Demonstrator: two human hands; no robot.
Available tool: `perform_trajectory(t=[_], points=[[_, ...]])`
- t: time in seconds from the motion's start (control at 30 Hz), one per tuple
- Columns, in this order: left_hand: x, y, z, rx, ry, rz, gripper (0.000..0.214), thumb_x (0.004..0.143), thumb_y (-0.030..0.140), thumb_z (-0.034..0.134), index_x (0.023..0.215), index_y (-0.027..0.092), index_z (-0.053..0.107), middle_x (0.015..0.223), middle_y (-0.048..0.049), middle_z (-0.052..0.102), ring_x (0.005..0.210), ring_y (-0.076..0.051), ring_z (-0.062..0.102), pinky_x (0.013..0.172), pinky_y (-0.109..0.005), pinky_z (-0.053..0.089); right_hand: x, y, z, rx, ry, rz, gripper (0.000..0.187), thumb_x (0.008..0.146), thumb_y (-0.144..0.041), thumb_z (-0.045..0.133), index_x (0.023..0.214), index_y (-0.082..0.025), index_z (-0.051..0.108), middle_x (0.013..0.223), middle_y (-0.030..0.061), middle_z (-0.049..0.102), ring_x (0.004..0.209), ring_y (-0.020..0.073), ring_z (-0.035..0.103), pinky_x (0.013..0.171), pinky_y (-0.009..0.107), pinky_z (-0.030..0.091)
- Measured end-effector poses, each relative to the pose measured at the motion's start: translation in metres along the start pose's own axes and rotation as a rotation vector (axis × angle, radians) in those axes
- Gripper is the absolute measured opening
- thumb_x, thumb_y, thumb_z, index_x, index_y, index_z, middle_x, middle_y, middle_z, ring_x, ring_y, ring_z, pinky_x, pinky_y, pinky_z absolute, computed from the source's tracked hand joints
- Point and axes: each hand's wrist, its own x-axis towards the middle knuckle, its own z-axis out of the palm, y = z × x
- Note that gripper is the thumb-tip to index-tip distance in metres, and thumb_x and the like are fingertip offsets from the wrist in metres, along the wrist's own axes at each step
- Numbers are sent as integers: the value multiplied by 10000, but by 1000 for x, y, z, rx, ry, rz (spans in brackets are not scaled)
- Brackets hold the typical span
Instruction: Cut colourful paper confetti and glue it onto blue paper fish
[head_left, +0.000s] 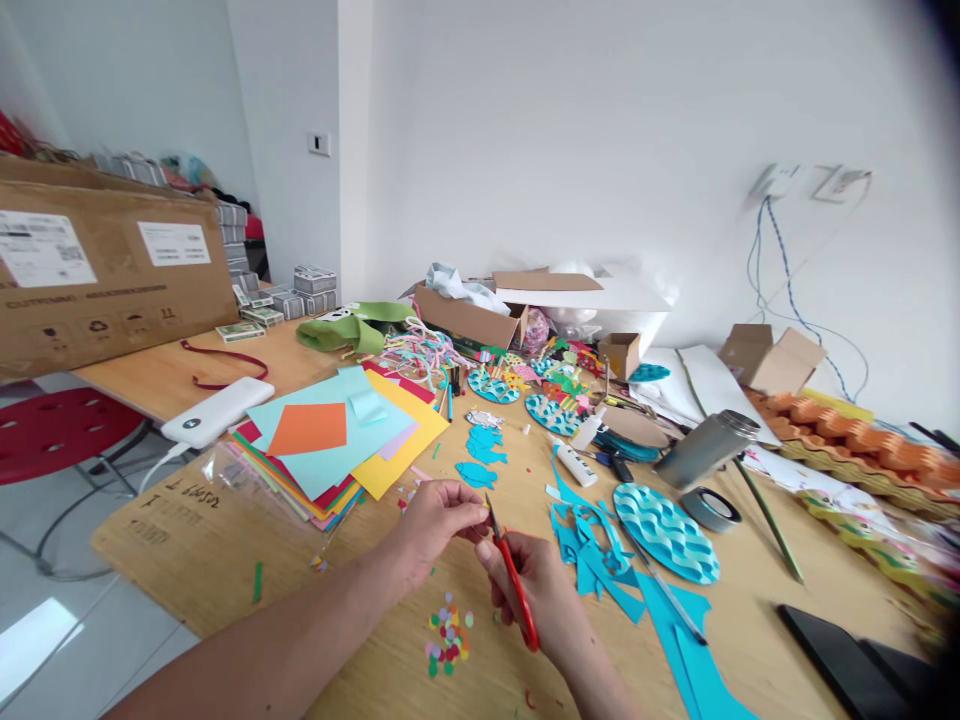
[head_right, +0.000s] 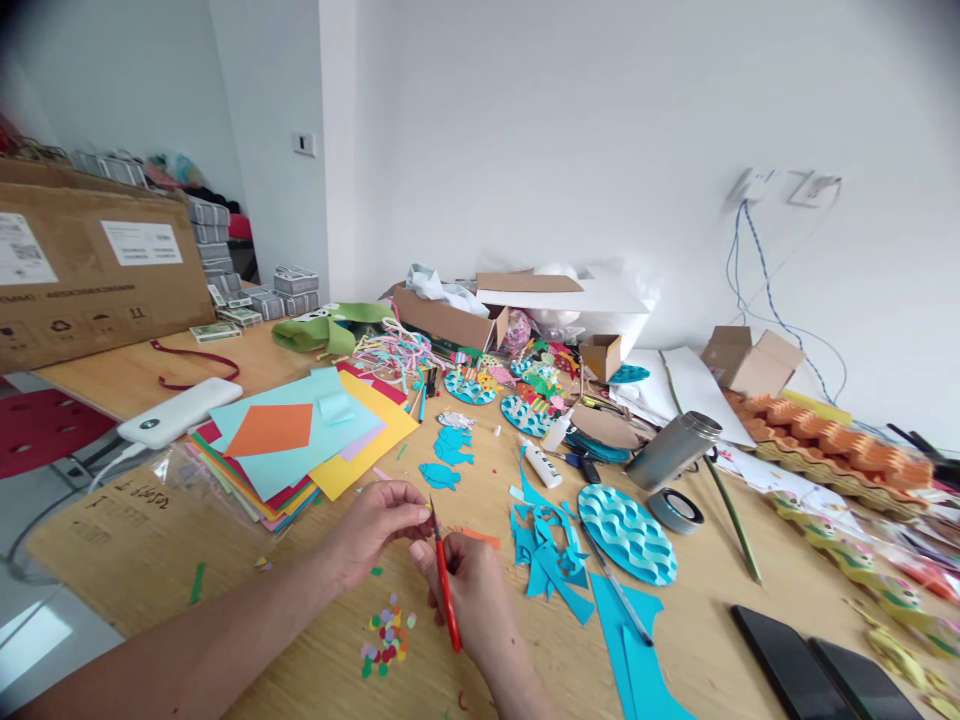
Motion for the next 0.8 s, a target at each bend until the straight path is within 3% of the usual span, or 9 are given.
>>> perform_trajectory(t=[0.8], points=[[0, 4, -1, 8, -3, -16, 140, 574, 238, 712, 630, 128, 645, 592, -30, 660, 583, -141, 594, 615, -271, 465, 0, 0, -1, -4, -13, -1, 561, 703, -722, 590, 584, -199, 429, 432, -28, 533, 345, 91, 489, 342, 178, 281]])
